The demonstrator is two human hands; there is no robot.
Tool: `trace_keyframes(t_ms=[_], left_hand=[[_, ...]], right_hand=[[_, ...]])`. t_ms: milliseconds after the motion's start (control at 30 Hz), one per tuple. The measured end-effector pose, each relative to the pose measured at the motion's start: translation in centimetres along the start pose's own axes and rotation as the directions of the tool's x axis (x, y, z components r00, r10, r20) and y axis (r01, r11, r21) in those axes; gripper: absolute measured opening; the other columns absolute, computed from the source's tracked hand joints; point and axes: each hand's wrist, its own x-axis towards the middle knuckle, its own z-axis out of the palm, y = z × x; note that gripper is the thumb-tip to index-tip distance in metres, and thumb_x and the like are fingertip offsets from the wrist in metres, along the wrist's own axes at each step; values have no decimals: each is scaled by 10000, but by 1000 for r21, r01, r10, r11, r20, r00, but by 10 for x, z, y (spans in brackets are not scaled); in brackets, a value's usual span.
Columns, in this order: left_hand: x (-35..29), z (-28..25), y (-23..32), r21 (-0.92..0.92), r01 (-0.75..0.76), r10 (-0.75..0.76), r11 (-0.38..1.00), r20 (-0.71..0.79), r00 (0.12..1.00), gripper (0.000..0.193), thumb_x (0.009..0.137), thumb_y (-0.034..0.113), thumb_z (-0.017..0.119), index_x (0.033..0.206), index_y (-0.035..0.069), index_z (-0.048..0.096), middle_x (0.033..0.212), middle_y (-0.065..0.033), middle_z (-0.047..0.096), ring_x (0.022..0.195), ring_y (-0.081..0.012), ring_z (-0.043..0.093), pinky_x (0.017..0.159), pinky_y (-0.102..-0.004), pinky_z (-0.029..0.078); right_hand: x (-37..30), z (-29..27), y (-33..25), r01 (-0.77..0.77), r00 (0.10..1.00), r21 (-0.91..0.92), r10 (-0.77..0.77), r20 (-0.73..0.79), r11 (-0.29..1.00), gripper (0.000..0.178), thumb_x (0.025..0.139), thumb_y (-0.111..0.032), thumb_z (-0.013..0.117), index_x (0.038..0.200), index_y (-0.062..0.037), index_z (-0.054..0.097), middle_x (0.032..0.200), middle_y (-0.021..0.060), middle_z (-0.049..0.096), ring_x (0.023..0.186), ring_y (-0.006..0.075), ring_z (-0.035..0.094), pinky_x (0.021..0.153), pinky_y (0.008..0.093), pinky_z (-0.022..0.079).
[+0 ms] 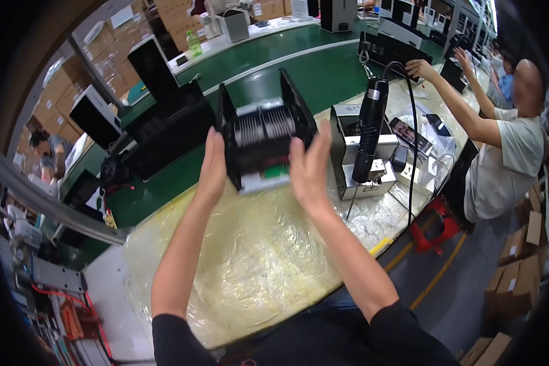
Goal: Assembling high-power LED light units by mounting heat sink components onto a housing using an electric screwdriver.
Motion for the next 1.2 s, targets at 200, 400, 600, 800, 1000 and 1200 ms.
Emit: trace_keyframes(t_ms=[200,400,600,800,1000,1200], left_hand=[[80,-31,-31,585,-32,267,811,-319,909,478,1010,292,558,1394,15,495,1467,-228,465,1236,-463,538,974,-487,495],[70,-104,-72,733,7,232,680,-224,947,355,917,317,715,1026,-18,672,990,-178,648,843,-363,696,702,-463,545],[-57,-120,14,171,25,-10,985,-88,996,256,765,64,804,961,-33,670,916,-73,610,762,-169,660,666,-276,500],[-179,-156,48,339,38,-50,940,27,998,390,734,60,749,1114,34,664,1461,-78,487,1163,-198,560,884,-301,495],[-201,-156,-2,-175,41,-101,984,-346,933,468,966,229,622,1385,42,533,1502,-104,467,1236,-197,541,1005,-320,457],[-231,-202,-89,-376,304,-439,875,-354,826,394,1058,229,497,1373,-7,503,1333,-99,586,1196,-203,573,1045,-350,430]], right_hand=[[-47,-46,-66,372,882,201,-412,228,906,568,851,45,592,1407,33,479,1513,276,381,1411,419,391,1155,455,325],[-64,-28,-31,177,920,252,-250,301,952,395,847,56,582,1240,14,595,1357,199,530,1229,358,554,1051,432,438],[-49,-36,-26,90,979,323,-143,144,942,299,867,66,548,1156,19,613,1176,162,595,1035,248,615,912,339,502],[-69,-1,-53,73,957,518,-207,205,852,279,853,117,606,1097,-9,655,1014,132,639,875,228,638,767,313,520],[-63,-36,-79,240,927,591,-363,97,770,273,845,134,612,1084,9,658,986,129,661,828,248,657,730,317,532],[59,-171,-36,315,948,237,-294,-121,919,131,960,47,590,1080,16,631,936,57,671,860,121,639,792,261,522]])
